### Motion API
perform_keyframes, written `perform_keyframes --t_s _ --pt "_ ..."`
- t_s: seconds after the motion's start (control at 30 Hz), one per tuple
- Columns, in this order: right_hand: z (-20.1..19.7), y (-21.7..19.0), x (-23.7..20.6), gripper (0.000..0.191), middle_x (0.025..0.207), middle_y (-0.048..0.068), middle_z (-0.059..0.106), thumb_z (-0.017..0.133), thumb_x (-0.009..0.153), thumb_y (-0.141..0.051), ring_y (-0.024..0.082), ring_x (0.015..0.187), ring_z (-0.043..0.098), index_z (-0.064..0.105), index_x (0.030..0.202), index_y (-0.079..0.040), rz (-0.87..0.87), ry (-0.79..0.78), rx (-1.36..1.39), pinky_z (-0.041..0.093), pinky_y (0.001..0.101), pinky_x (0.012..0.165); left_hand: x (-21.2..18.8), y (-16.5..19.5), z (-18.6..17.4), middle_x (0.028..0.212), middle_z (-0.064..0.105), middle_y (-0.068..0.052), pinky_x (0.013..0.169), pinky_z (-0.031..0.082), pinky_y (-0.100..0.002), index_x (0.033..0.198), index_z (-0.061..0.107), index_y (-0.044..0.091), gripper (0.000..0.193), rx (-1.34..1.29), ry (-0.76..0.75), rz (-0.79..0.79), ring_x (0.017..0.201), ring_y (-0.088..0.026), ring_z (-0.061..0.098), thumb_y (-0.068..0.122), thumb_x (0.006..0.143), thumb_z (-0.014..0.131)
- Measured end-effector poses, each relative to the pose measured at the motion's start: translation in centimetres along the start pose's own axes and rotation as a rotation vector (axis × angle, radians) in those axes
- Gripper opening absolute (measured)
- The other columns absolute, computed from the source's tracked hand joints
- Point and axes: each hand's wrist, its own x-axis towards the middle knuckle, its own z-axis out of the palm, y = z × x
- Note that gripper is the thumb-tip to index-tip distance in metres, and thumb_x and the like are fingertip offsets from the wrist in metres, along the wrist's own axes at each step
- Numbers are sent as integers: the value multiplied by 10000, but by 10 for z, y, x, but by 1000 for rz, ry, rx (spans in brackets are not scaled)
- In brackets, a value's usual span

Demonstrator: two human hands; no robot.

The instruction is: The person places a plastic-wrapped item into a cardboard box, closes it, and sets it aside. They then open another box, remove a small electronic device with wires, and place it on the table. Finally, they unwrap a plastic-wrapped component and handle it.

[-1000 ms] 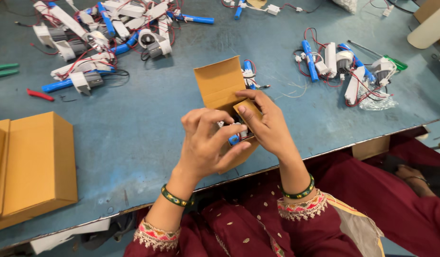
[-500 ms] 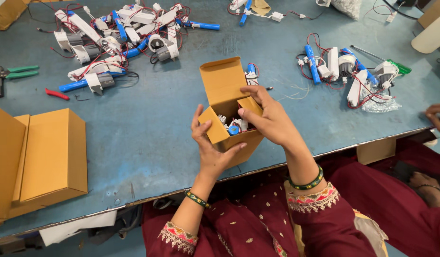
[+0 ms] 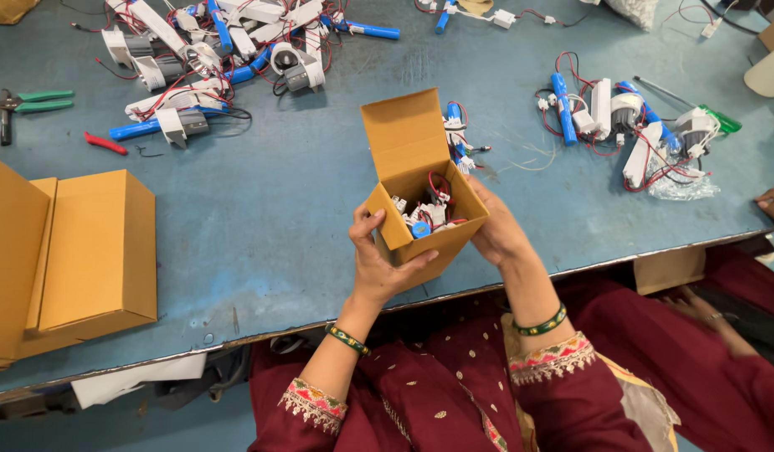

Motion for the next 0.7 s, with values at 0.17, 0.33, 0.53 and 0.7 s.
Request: perform_keyframes --t_s 0.17,0.33,0.53,0.7 --pt "11 -56 -10 360 1273 49 664 736 992 -111 149 1206 629 603 1317 -32 -545 198 -553 520 321 1046 1 2 -2 1413 397 -195 1129 472 -470 1401 283 165 992 24 -7 -9 1347 -340 495 168 697 982" --pt "62 -128 -41 200 1064 61 746 729 981 -157 184 952 728 704 1172 -104 -648 -107 -1219 582 335 873 0 2 -3 1394 398 -174 1126 481 -449 1410 276 170 994 -22 -15 -19 1324 -311 508 170 714 985" --pt "131 -153 -15 453 904 64 771 698 828 -421 305 864 719 664 1237 -229 -46 -524 -1925 536 472 719 -2 2 -3 1414 394 -185 1120 486 -452 1417 280 167 1015 16 -14 -24 1335 -322 504 170 689 987" --pt "155 -142 -1 417 956 77 749 693 833 -337 312 919 711 672 1248 -313 122 -698 -2154 550 468 781 -3 1 -3 1425 390 -167 1121 526 -438 1428 275 190 1000 -46 -38 -48 1343 -305 525 187 726 987"
